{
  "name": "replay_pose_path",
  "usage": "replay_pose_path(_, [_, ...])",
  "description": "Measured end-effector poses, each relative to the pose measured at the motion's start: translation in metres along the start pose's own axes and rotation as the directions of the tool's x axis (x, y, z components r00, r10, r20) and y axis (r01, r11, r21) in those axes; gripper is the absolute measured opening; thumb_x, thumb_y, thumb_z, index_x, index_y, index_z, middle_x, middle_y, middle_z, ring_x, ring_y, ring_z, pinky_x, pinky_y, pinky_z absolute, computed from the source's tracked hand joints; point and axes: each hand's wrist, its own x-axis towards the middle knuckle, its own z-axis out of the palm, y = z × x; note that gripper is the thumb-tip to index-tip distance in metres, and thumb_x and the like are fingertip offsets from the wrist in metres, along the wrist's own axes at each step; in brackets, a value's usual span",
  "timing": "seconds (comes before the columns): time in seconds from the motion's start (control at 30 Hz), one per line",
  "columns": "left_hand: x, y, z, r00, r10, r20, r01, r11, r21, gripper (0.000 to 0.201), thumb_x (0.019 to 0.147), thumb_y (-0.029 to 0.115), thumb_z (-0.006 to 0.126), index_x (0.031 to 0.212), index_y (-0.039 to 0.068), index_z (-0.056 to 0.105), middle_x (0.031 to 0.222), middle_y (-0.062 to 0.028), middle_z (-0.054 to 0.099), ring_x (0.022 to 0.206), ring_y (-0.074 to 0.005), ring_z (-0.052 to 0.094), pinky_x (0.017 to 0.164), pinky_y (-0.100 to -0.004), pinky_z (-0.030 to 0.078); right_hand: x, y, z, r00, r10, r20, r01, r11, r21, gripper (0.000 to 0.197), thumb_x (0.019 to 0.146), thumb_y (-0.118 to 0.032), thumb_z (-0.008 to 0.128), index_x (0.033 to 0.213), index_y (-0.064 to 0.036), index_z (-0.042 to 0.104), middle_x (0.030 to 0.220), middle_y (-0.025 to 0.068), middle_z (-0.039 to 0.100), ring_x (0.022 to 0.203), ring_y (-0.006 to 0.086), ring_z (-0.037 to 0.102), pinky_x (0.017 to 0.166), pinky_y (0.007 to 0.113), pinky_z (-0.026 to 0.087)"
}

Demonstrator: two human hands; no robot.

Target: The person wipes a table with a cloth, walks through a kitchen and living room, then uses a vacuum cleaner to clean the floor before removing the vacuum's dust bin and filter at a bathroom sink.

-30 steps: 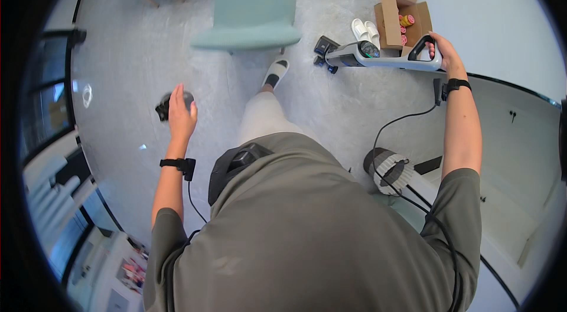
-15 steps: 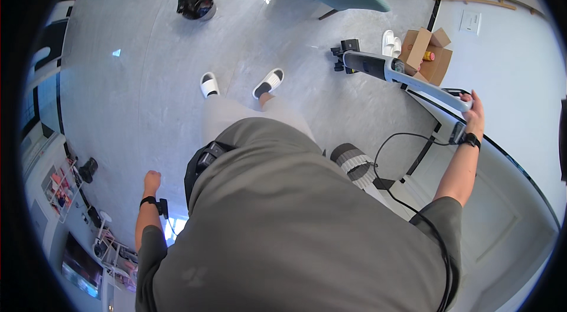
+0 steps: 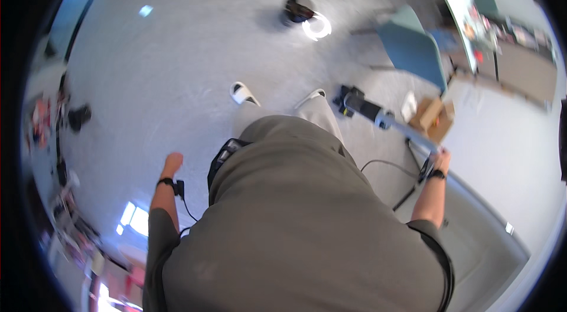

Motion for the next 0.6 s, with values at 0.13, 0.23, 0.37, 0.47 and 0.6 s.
replay_pose_path(0.13, [-0.023,-0.022,-0.121,0.733,-0.625,-0.268,0.27,0.629,-0.729,0.03,0.093,0.027,0.06,0.111,0.004,0.068,0.1,-0.0223,0.071,0.094,-0.0355,0.069,0.083,-0.0427,0.054,-0.016,-0.084,0.072,0.913,-0.349,-0.211,0.333,0.937,-0.108,0.021,0.081,-0.015,0.065,0.095,0.0003,0.065,0.08,0.0059,0.063,0.072,0.0169,0.059,0.066,0.033,0.049])
replay_pose_path(0.23, [-0.043,-0.033,-0.154,0.653,-0.739,-0.167,0.272,0.434,-0.859,0.03,0.091,0.023,0.065,0.115,0.006,0.065,0.098,-0.0168,0.072,0.091,-0.0297,0.069,0.082,-0.0391,0.054,-0.022,-0.145,0.109,0.926,-0.279,-0.256,0.335,0.919,0.209,0.011,0.086,-0.015,0.06,0.087,-0.0046,0.058,0.071,0.0034,0.054,0.064,0.015,0.052,0.06,0.03,0.045])
replay_pose_path(0.37, [-0.001,-0.08,-0.193,0.728,-0.659,-0.192,0.264,0.527,-0.808,0.029,0.09,0.025,0.067,0.113,0.007,0.066,0.096,-0.014,0.071,0.09,-0.0267,0.068,0.081,-0.0378,0.054,0.025,-0.174,0.163,0.926,0.325,0.192,-0.234,0.096,0.967,0.012,0.091,-0.014,0.045,0.08,-0.0103,0.044,0.063,0.0038,0.047,0.059,0.0188,0.046,0.058,0.035,0.045])
replay_pose_path(0.47, [-0.052,-0.127,-0.136,0.684,-0.705,-0.188,0.158,0.394,-0.905,0.027,0.09,0.024,0.067,0.109,0.004,0.066,0.094,-0.0132,0.071,0.087,-0.0265,0.067,0.081,-0.0373,0.054,-0.076,-0.373,0.273,0.847,0.43,0.312,-0.399,0.127,0.908,0.027,0.097,-0.024,0.044,0.102,0.0021,0.048,0.084,0.0148,0.059,0.081,0.0274,0.064,0.08,0.039,0.057])
replay_pose_path(0.6, [-0.095,-0.141,-0.091,0.802,-0.597,0.02,0.405,0.518,-0.753,0.018,0.09,0.017,0.056,0.08,0.007,0.065,0.085,-0.013,0.069,0.081,-0.0297,0.066,0.072,-0.0448,0.052,-0.126,-0.449,0.379,0.891,0.013,0.454,-0.428,0.354,0.831,0.035,0.097,-0.026,0.05,0.11,0.0066,0.049,0.104,0.0217,0.066,0.099,0.0341,0.065,0.096,0.047,0.051])
